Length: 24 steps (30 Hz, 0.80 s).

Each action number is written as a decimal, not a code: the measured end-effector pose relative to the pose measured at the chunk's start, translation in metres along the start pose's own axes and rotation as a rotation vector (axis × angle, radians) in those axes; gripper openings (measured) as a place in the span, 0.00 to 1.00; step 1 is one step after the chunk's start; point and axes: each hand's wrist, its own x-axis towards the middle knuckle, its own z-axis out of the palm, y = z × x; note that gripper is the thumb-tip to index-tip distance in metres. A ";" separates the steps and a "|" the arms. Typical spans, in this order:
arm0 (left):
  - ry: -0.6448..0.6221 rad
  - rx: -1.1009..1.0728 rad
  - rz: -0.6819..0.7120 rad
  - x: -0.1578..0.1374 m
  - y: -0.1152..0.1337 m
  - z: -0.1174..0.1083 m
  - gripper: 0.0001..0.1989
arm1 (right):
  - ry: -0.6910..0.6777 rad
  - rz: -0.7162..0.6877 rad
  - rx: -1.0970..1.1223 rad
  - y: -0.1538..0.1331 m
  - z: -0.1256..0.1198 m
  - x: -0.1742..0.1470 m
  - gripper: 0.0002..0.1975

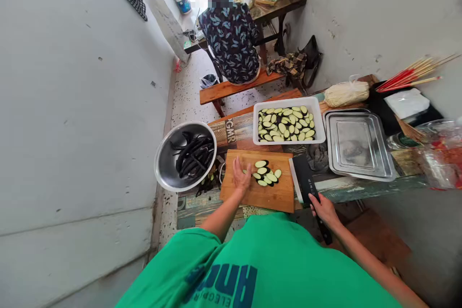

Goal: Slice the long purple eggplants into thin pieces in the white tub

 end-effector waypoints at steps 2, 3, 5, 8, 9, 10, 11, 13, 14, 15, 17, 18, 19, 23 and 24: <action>-0.064 0.135 -0.015 -0.029 -0.013 0.013 0.35 | 0.019 0.046 0.049 0.008 0.014 0.006 0.22; -0.097 0.193 0.003 -0.038 -0.014 0.022 0.38 | 0.024 0.042 0.053 0.009 0.019 0.009 0.22; -0.152 0.283 0.076 -0.045 -0.007 0.039 0.42 | 0.018 0.015 0.041 0.005 0.029 0.015 0.23; -0.209 0.374 0.189 -0.043 0.014 0.058 0.45 | -0.046 -0.031 0.003 -0.010 0.047 0.020 0.23; -0.217 0.390 0.209 -0.041 0.020 0.062 0.45 | -0.075 -0.040 -0.008 -0.017 0.054 0.021 0.23; -0.215 0.397 0.215 -0.041 0.024 0.065 0.45 | -0.101 -0.046 -0.014 -0.023 0.062 0.021 0.22; -0.200 0.393 0.211 -0.041 0.027 0.067 0.44 | -0.121 -0.047 -0.017 -0.029 0.070 0.021 0.22; -0.143 0.357 0.202 -0.043 0.028 0.069 0.38 | -0.151 -0.045 -0.014 -0.039 0.086 0.022 0.21; -0.106 0.331 0.205 -0.044 0.026 0.069 0.34 | -0.165 -0.048 -0.011 -0.043 0.093 0.023 0.21; -0.070 0.303 0.211 -0.045 0.023 0.069 0.30 | -0.181 -0.053 -0.006 -0.047 0.099 0.023 0.20; -0.002 0.243 0.218 -0.048 0.017 0.069 0.24 | -0.216 -0.069 0.012 -0.052 0.108 0.024 0.20; 0.033 0.210 0.219 -0.049 0.014 0.068 0.21 | -0.230 -0.077 0.022 -0.055 0.111 0.024 0.20; 0.066 0.177 0.223 -0.050 0.013 0.067 0.19 | -0.241 -0.084 0.034 -0.057 0.113 0.023 0.21; 0.175 0.066 0.313 -0.048 0.028 0.058 0.15 | -0.230 -0.126 0.064 -0.071 0.106 0.010 0.22; 0.193 0.047 0.349 -0.044 0.038 0.056 0.15 | -0.211 -0.145 0.061 -0.077 0.101 0.006 0.22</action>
